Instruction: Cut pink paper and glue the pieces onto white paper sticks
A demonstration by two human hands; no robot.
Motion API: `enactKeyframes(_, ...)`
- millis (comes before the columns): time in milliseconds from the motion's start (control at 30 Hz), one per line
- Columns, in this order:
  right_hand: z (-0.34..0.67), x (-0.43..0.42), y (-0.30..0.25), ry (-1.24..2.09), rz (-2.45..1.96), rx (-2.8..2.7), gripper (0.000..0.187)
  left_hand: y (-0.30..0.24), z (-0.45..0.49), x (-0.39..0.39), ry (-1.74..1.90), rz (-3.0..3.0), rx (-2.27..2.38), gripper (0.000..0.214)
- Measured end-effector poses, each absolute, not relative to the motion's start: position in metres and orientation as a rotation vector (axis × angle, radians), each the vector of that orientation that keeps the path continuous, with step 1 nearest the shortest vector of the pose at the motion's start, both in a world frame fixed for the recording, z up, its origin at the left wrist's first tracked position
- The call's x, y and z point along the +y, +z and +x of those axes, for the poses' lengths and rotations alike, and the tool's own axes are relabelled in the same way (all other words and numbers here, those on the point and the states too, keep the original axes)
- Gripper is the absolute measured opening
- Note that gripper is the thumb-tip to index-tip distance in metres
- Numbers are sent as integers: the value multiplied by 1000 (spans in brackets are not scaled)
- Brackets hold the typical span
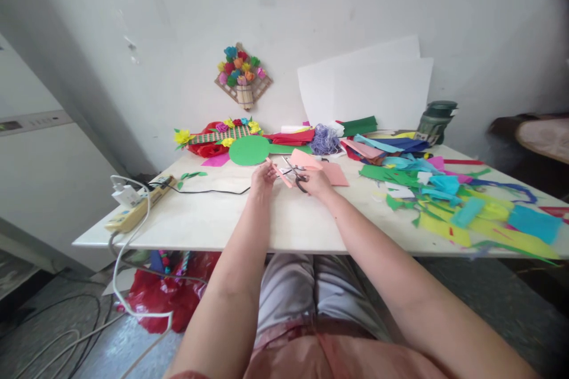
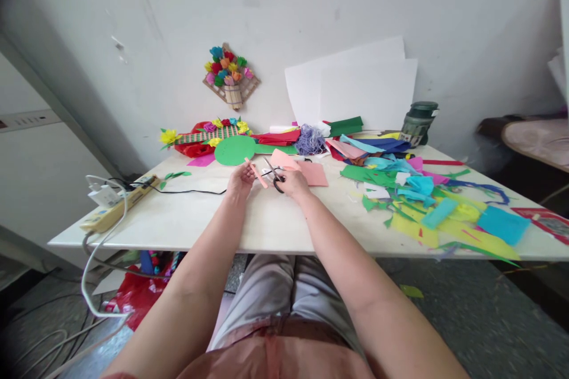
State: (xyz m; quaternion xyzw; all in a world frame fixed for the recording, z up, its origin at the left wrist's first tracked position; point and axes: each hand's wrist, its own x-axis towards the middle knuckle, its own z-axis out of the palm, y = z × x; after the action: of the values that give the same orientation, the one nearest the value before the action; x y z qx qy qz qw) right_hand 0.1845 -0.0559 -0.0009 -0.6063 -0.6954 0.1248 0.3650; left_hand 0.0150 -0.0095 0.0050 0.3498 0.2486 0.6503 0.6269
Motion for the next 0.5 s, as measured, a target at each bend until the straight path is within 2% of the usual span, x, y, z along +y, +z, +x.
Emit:
enactKeyframes(167,177,-66,11,-47,-1725,-1971,33,8,14,-10,1528,688,555,3)
enactKeyframes(500,169,-73,16,-193,-1826,-2128,31,8,19,-13,1461,751,601,5)
